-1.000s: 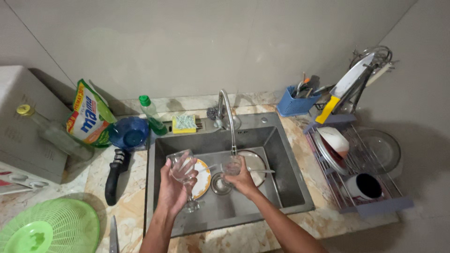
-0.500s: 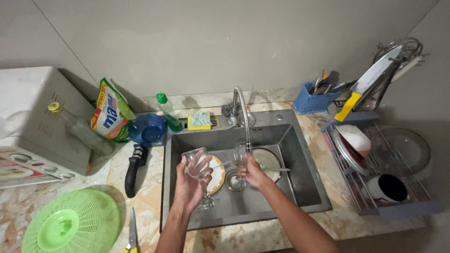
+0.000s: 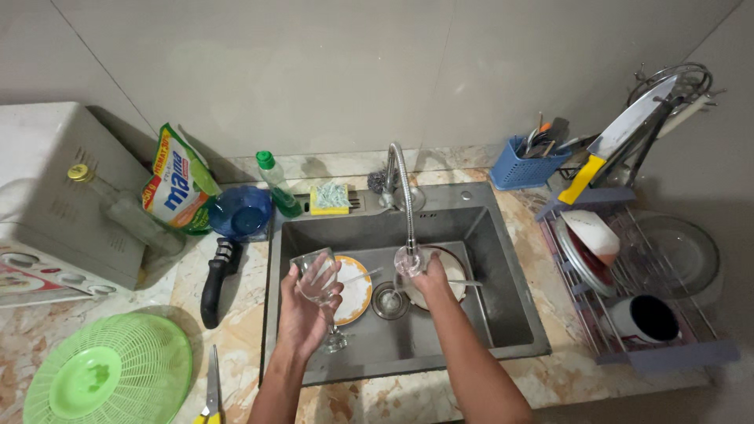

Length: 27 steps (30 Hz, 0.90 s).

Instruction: The person sets a dining table by placing spoons and forks on plates, then rinses two wine glasses at the kitchen sink and returns them to the table. The table is set for four places with plates, glasses, and cutlery.

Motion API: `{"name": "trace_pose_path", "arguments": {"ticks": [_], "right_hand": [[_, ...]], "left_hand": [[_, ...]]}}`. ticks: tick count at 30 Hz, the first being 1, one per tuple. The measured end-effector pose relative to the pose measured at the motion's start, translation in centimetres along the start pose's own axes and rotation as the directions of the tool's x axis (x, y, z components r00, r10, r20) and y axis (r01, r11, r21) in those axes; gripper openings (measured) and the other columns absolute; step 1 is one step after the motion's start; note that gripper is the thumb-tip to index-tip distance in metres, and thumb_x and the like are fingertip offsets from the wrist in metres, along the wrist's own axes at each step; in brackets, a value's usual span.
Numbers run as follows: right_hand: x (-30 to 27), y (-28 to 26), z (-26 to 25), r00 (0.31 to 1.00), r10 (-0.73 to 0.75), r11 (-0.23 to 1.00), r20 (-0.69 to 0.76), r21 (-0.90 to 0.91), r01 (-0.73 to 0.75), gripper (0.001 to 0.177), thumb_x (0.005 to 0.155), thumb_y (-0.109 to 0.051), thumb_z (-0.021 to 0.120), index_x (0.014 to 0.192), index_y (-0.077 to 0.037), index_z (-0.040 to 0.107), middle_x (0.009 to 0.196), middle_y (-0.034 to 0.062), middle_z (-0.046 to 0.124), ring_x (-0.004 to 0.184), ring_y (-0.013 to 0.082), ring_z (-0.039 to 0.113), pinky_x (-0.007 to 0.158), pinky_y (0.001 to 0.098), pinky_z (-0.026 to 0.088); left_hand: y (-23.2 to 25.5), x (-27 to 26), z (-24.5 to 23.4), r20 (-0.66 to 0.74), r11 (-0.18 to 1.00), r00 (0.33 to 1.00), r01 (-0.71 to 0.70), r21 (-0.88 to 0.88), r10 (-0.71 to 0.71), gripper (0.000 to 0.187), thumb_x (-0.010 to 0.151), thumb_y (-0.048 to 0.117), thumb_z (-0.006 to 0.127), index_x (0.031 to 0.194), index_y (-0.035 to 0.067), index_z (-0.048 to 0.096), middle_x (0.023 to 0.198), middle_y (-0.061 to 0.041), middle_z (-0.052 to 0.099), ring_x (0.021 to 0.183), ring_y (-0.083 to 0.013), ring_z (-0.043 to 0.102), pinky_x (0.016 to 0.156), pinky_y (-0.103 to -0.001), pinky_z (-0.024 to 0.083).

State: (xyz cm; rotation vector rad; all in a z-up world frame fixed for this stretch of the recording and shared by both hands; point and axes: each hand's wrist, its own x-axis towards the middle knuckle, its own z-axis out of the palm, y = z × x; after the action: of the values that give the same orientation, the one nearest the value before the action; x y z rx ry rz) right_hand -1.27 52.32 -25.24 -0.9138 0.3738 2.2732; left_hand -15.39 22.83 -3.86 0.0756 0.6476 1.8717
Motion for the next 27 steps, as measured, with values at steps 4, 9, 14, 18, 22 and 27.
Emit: {"name": "trace_pose_path", "arguments": {"ticks": [4, 9, 14, 18, 22, 27], "right_hand": [[0.9, 1.4, -0.8, 0.984, -0.146, 0.98, -0.105, -0.152, 0.129, 0.06, 0.102, -0.058, 0.05, 0.132, -0.006, 0.049, 0.119, 0.0183, 0.062, 0.104, 0.0344, 0.063, 0.091, 0.0516, 0.056], [0.3, 3.6, -1.3, 0.946, -0.277, 0.833, 0.169, -0.449, 0.324, 0.062, 0.104, -0.058, 0.067, 0.129, -0.008, 0.042, 0.09, 0.0108, 0.054, 0.072, 0.0202, 0.051, 0.06, 0.0341, 0.05], [-6.1, 6.4, -0.4, 0.926, -0.265, 0.62, 0.27, -0.687, 0.378, 0.063, 0.094, -0.035, 0.073, 0.135, -0.017, 0.027, 0.086, 0.0045, 0.053, 0.069, 0.0143, 0.05, 0.06, 0.0302, 0.045], [-10.5, 6.9, 0.7, 0.888, -0.239, 0.42, 0.392, -0.783, 0.459, 0.077, 0.089, -0.022, 0.079, 0.142, -0.016, 0.023, 0.086, 0.0005, 0.054, 0.07, 0.0103, 0.05, 0.061, 0.0269, 0.044], [-12.6, 6.1, 0.7, 0.784, -0.249, 0.108, 0.569, -0.788, 0.606, 0.082, 0.086, -0.018, 0.08, 0.149, -0.014, 0.028, 0.106, 0.003, 0.061, 0.087, 0.0157, 0.058, 0.071, 0.032, 0.051], [-16.3, 5.0, 2.7, 0.766, -0.192, -0.372, 0.613, -0.768, 0.521, 0.097, 0.078, -0.038, 0.084, 0.151, -0.018, 0.024, 0.119, 0.012, 0.068, 0.11, 0.0289, 0.069, 0.091, 0.0413, 0.056]], "left_hand": [[-0.1, 0.1, 0.3, -0.042, 1.0, 0.999, 0.006, 0.001, -0.006, 0.075, 0.095, 0.06, 0.051, 0.148, 0.008, 0.048, 0.129, -0.013, 0.063, 0.085, -0.0203, 0.06, 0.075, -0.03, 0.053], [-0.2, 0.5, 0.4, -0.016, 1.0, 1.0, -0.002, -0.007, 0.002, 0.076, 0.096, 0.06, 0.052, 0.149, 0.006, 0.047, 0.13, -0.013, 0.063, 0.085, -0.0199, 0.06, 0.076, -0.03, 0.053], [-0.1, 0.5, 0.3, -0.026, 1.0, 1.0, 0.007, 0.02, -0.006, 0.076, 0.094, 0.06, 0.052, 0.149, 0.007, 0.047, 0.13, -0.013, 0.063, 0.085, -0.0201, 0.061, 0.074, -0.029, 0.052], [-0.1, 0.6, 0.6, -0.031, 1.0, 1.0, 0.003, 0.008, -0.003, 0.077, 0.094, 0.06, 0.053, 0.149, 0.007, 0.047, 0.128, -0.013, 0.063, 0.085, -0.0198, 0.06, 0.074, -0.029, 0.052], [0.2, 0.3, 0.7, -0.025, 1.0, 1.0, -0.013, 0.027, 0.013, 0.077, 0.095, 0.061, 0.054, 0.149, 0.006, 0.048, 0.127, -0.013, 0.063, 0.086, -0.0189, 0.06, 0.074, -0.03, 0.053], [0.1, 0.6, 0.5, -0.01, 1.0, 1.0, 0.002, 0.003, -0.002, 0.076, 0.095, 0.06, 0.054, 0.148, 0.006, 0.048, 0.13, -0.013, 0.062, 0.085, -0.0196, 0.059, 0.074, -0.029, 0.052]]}}
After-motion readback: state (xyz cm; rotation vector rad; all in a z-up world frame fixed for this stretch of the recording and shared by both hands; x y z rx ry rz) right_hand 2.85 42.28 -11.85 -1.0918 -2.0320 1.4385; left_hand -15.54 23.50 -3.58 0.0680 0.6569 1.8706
